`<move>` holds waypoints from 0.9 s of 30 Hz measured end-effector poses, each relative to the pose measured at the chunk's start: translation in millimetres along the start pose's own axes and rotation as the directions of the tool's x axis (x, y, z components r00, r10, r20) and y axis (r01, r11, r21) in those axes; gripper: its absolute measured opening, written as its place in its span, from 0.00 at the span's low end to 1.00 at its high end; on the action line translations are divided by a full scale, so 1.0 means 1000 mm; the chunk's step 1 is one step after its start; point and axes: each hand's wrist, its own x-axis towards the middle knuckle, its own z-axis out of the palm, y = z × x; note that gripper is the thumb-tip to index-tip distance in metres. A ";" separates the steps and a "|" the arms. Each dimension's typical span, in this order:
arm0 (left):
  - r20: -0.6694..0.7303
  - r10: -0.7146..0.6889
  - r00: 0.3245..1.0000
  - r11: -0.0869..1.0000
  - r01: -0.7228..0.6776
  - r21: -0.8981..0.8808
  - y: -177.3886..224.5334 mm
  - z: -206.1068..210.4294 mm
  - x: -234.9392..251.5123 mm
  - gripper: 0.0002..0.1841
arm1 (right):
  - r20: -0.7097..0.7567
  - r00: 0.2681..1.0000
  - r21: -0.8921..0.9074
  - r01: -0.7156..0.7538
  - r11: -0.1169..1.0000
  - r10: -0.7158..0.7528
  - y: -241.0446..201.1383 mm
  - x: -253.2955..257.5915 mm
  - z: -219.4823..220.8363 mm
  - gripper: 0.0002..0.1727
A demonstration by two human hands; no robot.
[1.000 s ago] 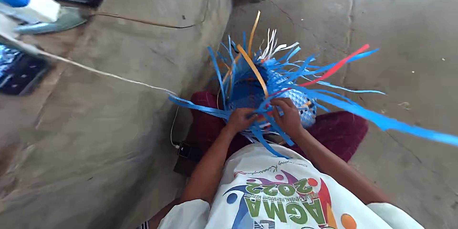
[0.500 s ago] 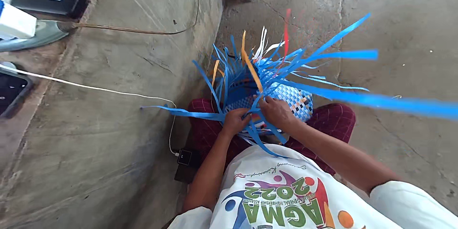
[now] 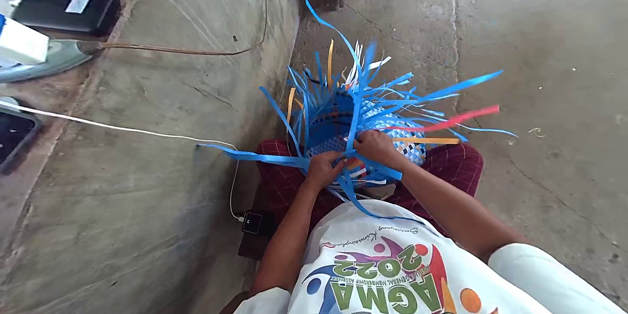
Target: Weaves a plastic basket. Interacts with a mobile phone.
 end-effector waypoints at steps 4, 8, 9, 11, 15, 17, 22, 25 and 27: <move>0.126 -0.386 0.914 0.913 0.398 -0.091 0.002 -0.007 0.013 0.19 | -0.106 0.973 -0.024 0.202 0.979 -0.203 0.001 -0.006 0.015 0.20; 0.116 -0.379 0.918 0.917 0.390 -0.086 0.004 -0.007 0.015 0.18 | -0.291 0.725 -0.069 0.635 0.770 -0.624 0.006 -0.011 0.053 0.13; 0.072 -0.304 0.950 0.947 0.310 -0.087 0.007 -0.010 0.011 0.21 | -0.312 0.689 -0.039 0.679 0.733 -0.654 0.003 -0.009 0.055 0.14; -0.073 -0.105 0.992 0.993 0.102 -0.055 0.011 -0.017 -0.001 0.33 | -0.303 0.699 0.030 0.686 0.727 -0.648 -0.005 -0.008 0.052 0.15; -0.284 0.082 0.955 0.989 -0.114 -0.098 0.036 -0.080 -0.044 0.44 | -0.113 0.794 0.040 0.605 0.796 -0.598 -0.016 -0.006 0.034 0.16; -0.490 0.133 0.862 0.979 -0.191 -0.071 0.051 -0.130 -0.075 0.38 | -0.041 0.796 0.021 0.606 0.796 -0.604 -0.017 -0.004 0.031 0.15; -0.892 0.357 0.279 0.893 0.178 0.413 0.092 -0.266 -0.146 0.28 | 0.103 0.839 -0.041 0.541 0.840 -0.535 -0.032 -0.001 0.023 0.15; -0.961 0.272 0.053 0.876 0.400 0.270 0.093 -0.326 -0.161 0.32 | 0.148 0.850 -0.089 0.520 0.850 -0.505 -0.034 -0.005 0.020 0.15; -0.993 0.118 -0.005 0.932 0.346 0.109 0.098 -0.349 -0.158 0.41 | 0.103 0.835 -0.076 0.549 0.832 -0.541 -0.031 -0.006 0.022 0.14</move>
